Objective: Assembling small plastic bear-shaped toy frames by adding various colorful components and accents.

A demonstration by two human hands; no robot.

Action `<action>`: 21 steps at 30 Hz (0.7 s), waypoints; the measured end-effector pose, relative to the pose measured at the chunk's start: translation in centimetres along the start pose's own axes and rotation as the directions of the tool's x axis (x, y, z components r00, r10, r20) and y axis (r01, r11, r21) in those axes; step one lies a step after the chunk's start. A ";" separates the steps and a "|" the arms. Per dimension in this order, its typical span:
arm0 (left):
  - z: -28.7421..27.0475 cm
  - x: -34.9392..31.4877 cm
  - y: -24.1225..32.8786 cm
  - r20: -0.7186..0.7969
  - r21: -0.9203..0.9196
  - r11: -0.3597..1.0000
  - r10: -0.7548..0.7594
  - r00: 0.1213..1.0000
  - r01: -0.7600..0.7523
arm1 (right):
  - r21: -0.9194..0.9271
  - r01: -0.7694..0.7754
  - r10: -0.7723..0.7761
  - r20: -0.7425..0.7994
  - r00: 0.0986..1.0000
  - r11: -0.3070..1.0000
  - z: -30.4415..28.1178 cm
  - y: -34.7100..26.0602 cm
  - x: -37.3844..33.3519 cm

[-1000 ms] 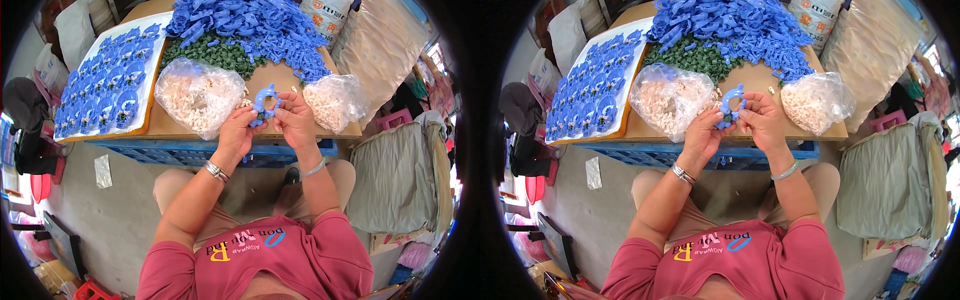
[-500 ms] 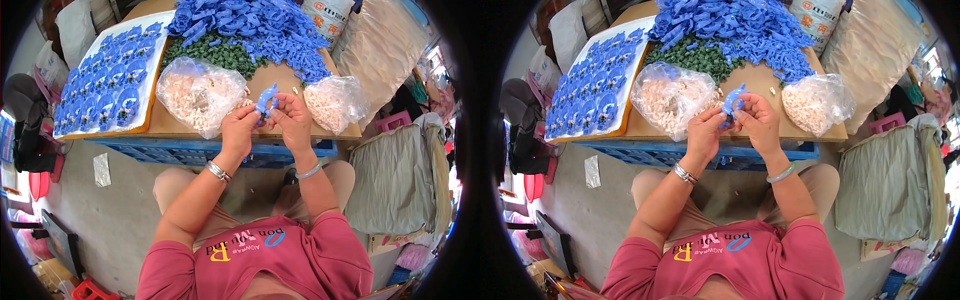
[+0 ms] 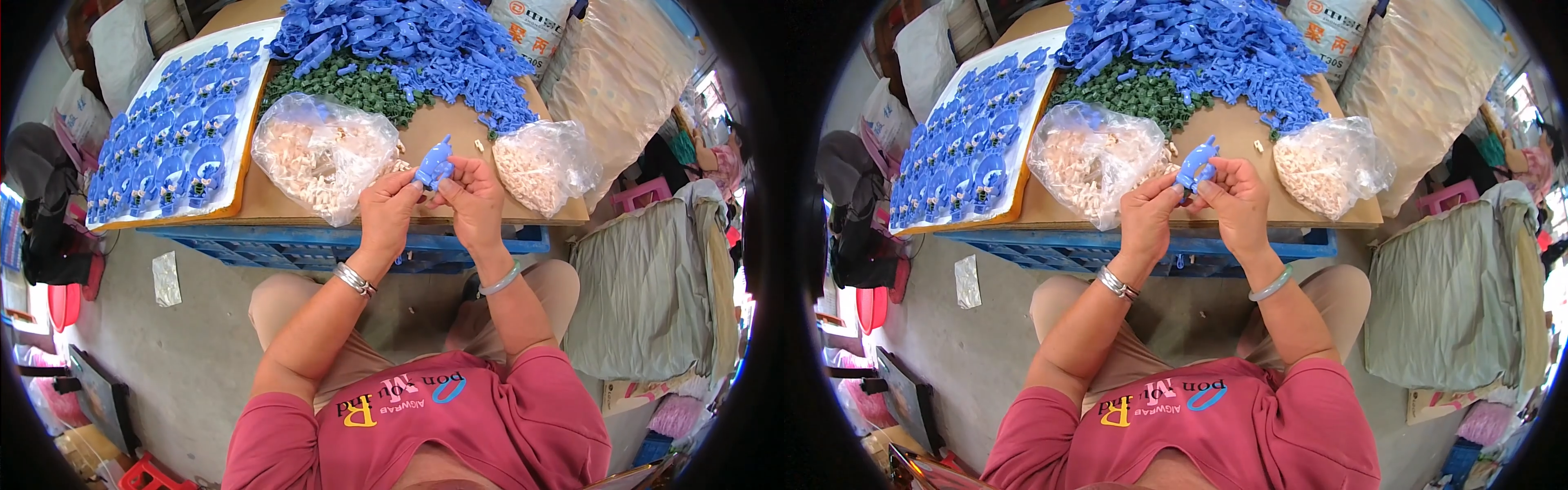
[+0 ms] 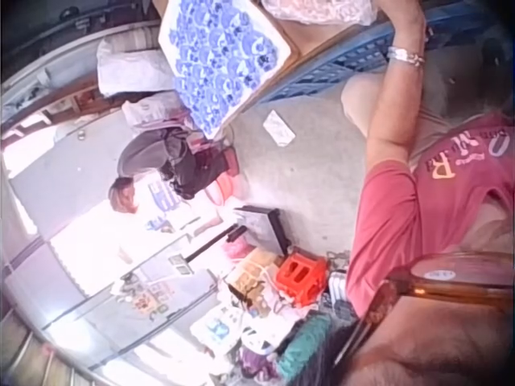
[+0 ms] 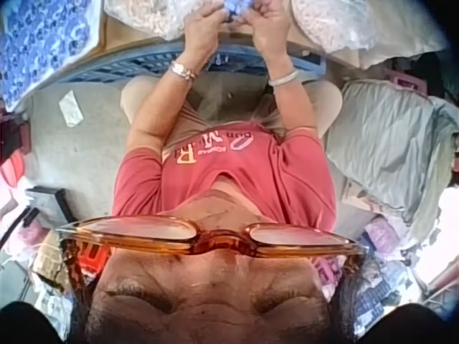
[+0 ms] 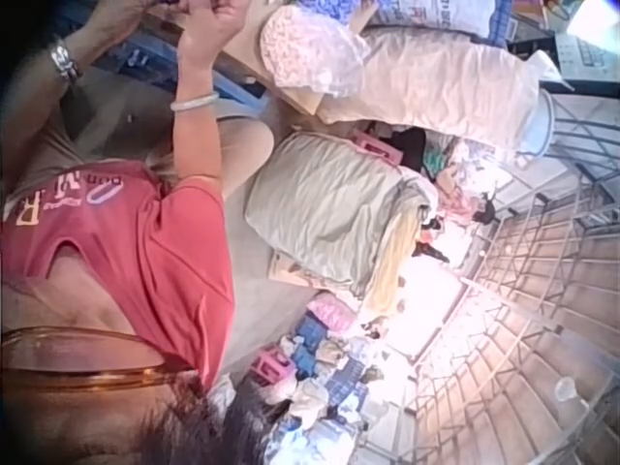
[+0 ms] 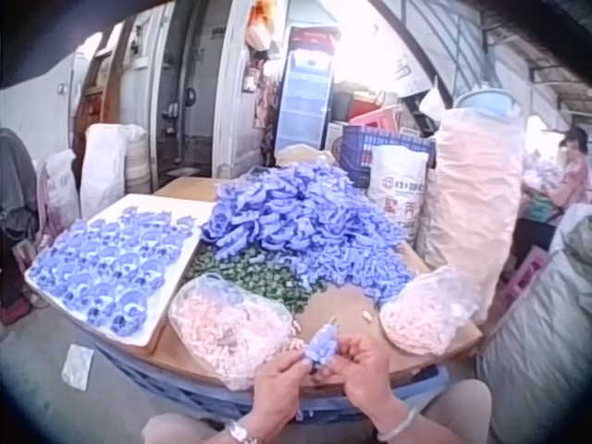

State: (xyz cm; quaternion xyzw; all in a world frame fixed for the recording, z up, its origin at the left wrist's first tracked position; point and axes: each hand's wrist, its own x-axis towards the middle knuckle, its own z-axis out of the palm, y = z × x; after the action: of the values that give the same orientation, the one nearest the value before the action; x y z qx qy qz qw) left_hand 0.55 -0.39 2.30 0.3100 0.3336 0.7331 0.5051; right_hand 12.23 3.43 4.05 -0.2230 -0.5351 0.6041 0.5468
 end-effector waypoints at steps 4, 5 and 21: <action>0.1 -0.1 0.1 -0.004 0.004 1.000 -0.013 1.000 0.013 | 0.010 -0.024 0.024 0.000 1.000 1.000 -0.2 0.0 0.0; 0.0 -0.1 0.1 -0.001 0.010 1.000 -0.005 1.000 0.005 | -0.006 -0.015 0.015 0.007 1.000 1.000 -0.3 0.1 0.0; 0.2 -0.2 -0.7 -0.037 -0.133 0.978 -0.167 0.985 0.161 | -0.069 -0.036 0.037 0.018 0.999 0.997 -0.2 0.8 0.2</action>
State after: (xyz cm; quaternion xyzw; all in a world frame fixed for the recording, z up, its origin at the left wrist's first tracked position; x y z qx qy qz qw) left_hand 1.17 -0.36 1.88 0.2305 0.3218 0.7162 0.5748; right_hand 11.99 3.82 3.38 -0.2454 -0.5565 0.5976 0.5224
